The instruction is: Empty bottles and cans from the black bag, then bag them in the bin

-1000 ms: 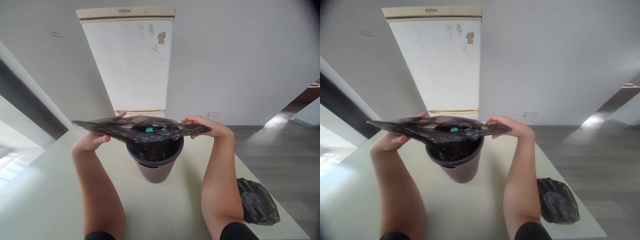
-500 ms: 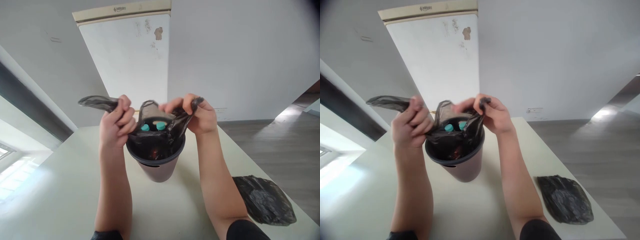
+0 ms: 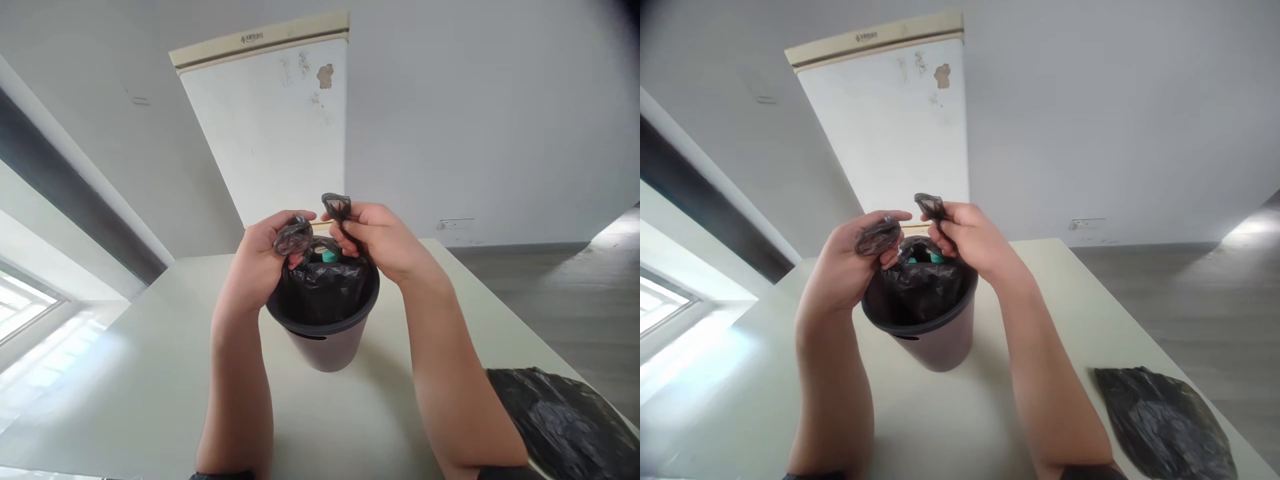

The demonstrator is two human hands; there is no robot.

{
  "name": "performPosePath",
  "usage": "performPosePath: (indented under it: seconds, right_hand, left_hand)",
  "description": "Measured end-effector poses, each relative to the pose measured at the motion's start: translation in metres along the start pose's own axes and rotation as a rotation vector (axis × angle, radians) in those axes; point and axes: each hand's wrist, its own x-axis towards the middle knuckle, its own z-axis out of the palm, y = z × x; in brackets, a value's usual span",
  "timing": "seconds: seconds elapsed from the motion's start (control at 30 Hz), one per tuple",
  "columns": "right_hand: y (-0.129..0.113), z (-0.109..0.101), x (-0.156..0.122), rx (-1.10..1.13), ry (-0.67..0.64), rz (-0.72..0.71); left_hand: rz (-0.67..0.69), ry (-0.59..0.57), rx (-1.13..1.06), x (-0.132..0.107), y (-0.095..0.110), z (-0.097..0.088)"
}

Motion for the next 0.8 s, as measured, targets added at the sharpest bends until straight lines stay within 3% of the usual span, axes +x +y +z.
performPosePath:
  seconds: [0.17, 0.33, 0.57, 0.7, 0.8]
  right_hand:
    - [0.003, 0.004, 0.000, -0.075, 0.029, -0.026]
    - [0.011, 0.009, 0.003, -0.057, -0.023, -0.070]
    - [0.002, 0.013, -0.004, -0.066, -0.075, -0.126]
    - [-0.007, 0.007, -0.006, -0.189, -0.226, -0.216]
    - [-0.005, 0.005, -0.003, -0.214, -0.283, -0.208]
  left_hand:
    - [0.033, 0.058, 0.028, -0.001, -0.001, 0.011]
    - [0.058, -0.010, 0.096, -0.005, 0.002, 0.020]
    - [0.085, 0.141, 0.178, -0.006, -0.003, 0.024]
    - [0.130, 0.204, 0.249, -0.009, -0.001, 0.022]
    - [0.086, 0.216, 0.346, -0.011, 0.007, 0.021]
